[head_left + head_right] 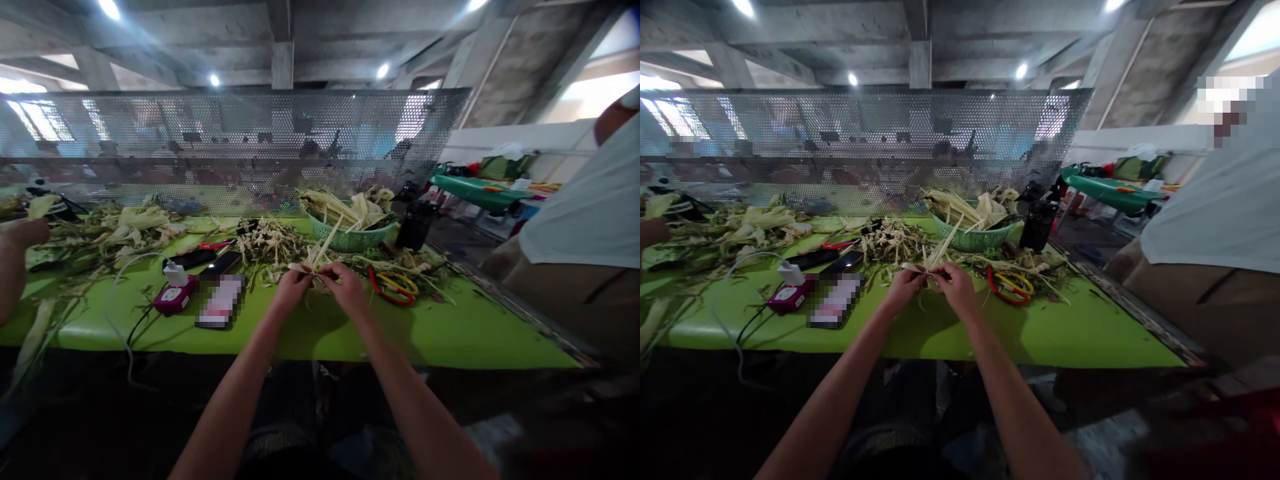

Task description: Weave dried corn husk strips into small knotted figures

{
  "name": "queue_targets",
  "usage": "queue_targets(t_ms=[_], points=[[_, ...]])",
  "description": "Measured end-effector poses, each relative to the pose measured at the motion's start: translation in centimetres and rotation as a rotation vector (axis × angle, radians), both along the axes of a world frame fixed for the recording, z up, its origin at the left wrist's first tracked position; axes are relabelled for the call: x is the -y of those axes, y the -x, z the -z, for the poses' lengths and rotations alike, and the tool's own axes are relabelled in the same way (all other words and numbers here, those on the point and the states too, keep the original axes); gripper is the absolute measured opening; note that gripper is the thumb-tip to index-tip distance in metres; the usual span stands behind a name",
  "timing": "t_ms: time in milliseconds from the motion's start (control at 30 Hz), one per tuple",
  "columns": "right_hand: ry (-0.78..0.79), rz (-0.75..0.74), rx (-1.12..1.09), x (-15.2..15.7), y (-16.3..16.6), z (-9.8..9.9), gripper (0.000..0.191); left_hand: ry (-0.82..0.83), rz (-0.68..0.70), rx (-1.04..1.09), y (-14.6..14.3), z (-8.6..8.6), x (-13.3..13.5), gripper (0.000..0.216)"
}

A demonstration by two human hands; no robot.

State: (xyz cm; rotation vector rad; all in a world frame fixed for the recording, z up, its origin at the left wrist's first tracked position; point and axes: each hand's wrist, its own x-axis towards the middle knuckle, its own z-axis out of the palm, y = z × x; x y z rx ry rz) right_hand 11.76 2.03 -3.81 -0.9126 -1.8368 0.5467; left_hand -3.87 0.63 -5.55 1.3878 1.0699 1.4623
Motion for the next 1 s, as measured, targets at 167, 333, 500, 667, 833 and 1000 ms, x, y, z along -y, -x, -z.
queue_targets(t_ms=[167, 333, 500, 667, 833, 1000], points=[[-0.053, 0.037, 0.024, 0.4, 0.0, -0.2, 0.011, -0.006, 0.011, -0.048, -0.3, -0.3, 0.5, 0.011], [-0.046, 0.029, 0.012, 0.0, -0.1, 0.0, 0.016, -0.004, 0.035, -0.047, -0.6, -0.4, 0.5, 0.011], [-0.020, -0.021, -0.001, -0.4, -0.3, 0.2, 0.021, 0.008, 0.083, -0.031, -1.0, -0.2, 0.3, 0.012], [-0.027, 0.006, -0.028, -0.3, 0.0, 0.3, 0.016, 0.054, 0.114, 0.008, -1.4, -0.2, 0.2, 0.017], [-0.058, 0.119, -0.133, 0.1, -0.2, -0.3, 0.032, 0.058, 0.021, 0.134, -1.2, -0.2, -0.2, 0.028], [-0.061, 0.126, -0.076, 1.2, 0.3, -0.5, 0.023, 0.023, -0.101, 0.309, -0.3, -0.2, -0.6, 0.035]])
